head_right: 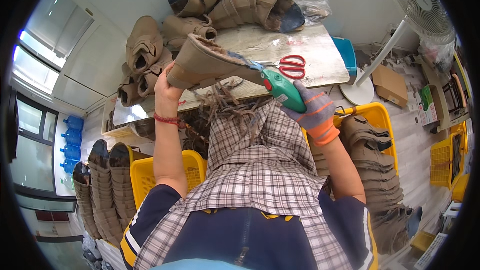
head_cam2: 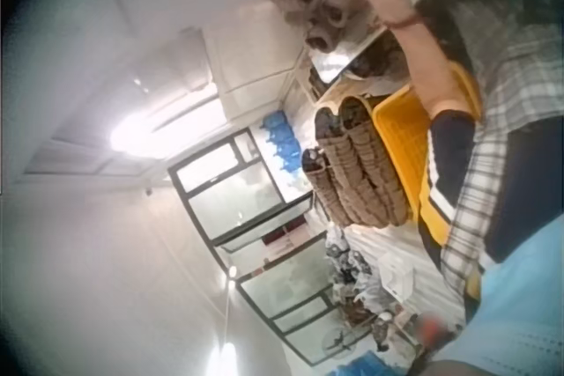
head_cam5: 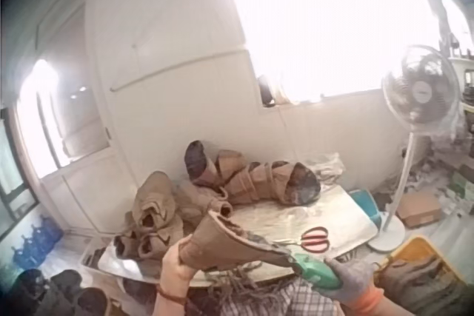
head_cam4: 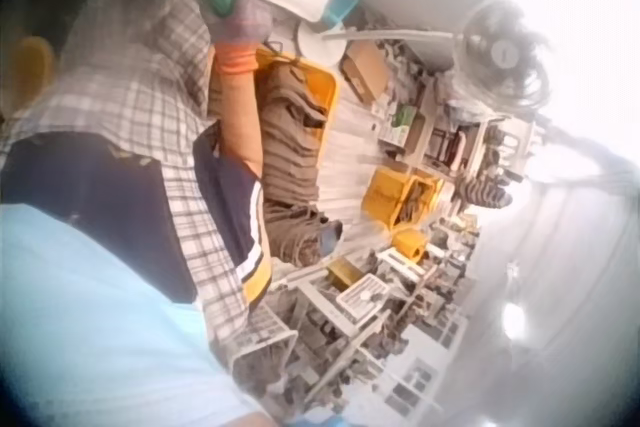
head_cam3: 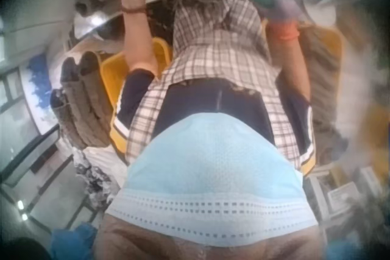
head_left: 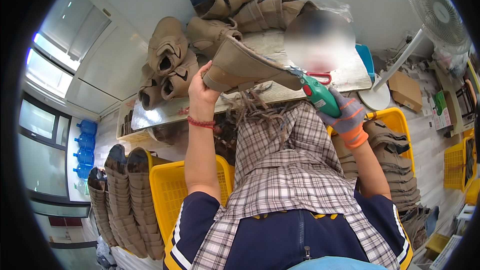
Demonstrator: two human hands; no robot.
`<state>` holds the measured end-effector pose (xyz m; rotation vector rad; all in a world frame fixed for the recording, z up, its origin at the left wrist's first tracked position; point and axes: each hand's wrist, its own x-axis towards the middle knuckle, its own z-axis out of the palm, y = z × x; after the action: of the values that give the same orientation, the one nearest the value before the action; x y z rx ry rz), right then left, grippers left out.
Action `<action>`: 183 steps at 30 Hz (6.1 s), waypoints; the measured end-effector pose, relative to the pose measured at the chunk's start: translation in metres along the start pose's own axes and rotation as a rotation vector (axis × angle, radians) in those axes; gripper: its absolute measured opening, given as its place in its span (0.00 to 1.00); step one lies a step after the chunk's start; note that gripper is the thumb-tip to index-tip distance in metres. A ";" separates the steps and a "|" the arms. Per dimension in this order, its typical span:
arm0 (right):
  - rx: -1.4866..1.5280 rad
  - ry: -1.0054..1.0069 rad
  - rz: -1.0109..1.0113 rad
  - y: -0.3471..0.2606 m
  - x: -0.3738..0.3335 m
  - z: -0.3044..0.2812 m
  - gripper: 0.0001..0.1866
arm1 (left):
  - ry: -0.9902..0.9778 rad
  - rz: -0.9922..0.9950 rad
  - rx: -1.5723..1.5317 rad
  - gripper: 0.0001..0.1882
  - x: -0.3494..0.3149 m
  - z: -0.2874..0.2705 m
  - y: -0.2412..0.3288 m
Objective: The person uses a green electric trimmer to shave the interior lining of several brown boots, then switches to red-handled scissors to trim the inner edges and remove loose threads. The person handles the boots one at a time, rotating them to access different interior areas.
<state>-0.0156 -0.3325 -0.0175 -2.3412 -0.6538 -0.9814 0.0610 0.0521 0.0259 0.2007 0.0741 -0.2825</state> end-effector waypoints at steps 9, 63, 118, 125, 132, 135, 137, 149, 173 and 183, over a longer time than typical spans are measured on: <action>0.000 -0.100 0.018 0.000 -0.011 -0.003 0.37 | 0.359 0.241 0.126 0.15 -0.007 0.006 -0.028; 0.780 -0.131 0.655 -0.047 0.041 0.018 0.31 | -0.332 0.934 2.326 0.12 -0.026 -0.043 -0.100; 0.819 -0.064 1.139 0.036 -0.007 0.023 0.21 | 0.150 0.551 1.006 0.17 0.207 -0.113 -0.077; 0.742 -0.103 0.924 0.029 0.001 0.011 0.23 | 0.126 0.294 0.379 0.19 0.058 -0.014 -0.031; 0.415 -0.037 0.380 -0.002 0.014 0.026 0.34 | 0.043 0.172 0.146 0.18 -0.016 -0.021 0.015; 0.097 -0.099 0.128 -0.004 0.016 0.020 0.36 | -0.016 0.135 0.067 0.18 -0.037 -0.024 0.018; 0.006 -0.039 0.033 0.000 0.012 0.022 0.37 | -0.029 0.126 0.065 0.19 -0.045 -0.033 0.025; -0.008 -0.100 -0.096 0.002 0.004 0.014 0.37 | -0.080 -0.035 -0.025 0.19 -0.058 -0.042 0.016; 0.226 -0.031 -0.005 -0.038 0.029 0.018 0.35 | -0.025 0.274 0.237 0.22 -0.059 -0.003 -0.043; 0.472 -0.109 0.241 -0.058 0.036 0.029 0.35 | -0.199 0.533 0.607 0.25 -0.069 -0.005 -0.058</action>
<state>-0.0133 -0.2629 0.0073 -2.0011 -0.5564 -0.5253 -0.0216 0.0176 0.0169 0.7783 -0.2658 0.2182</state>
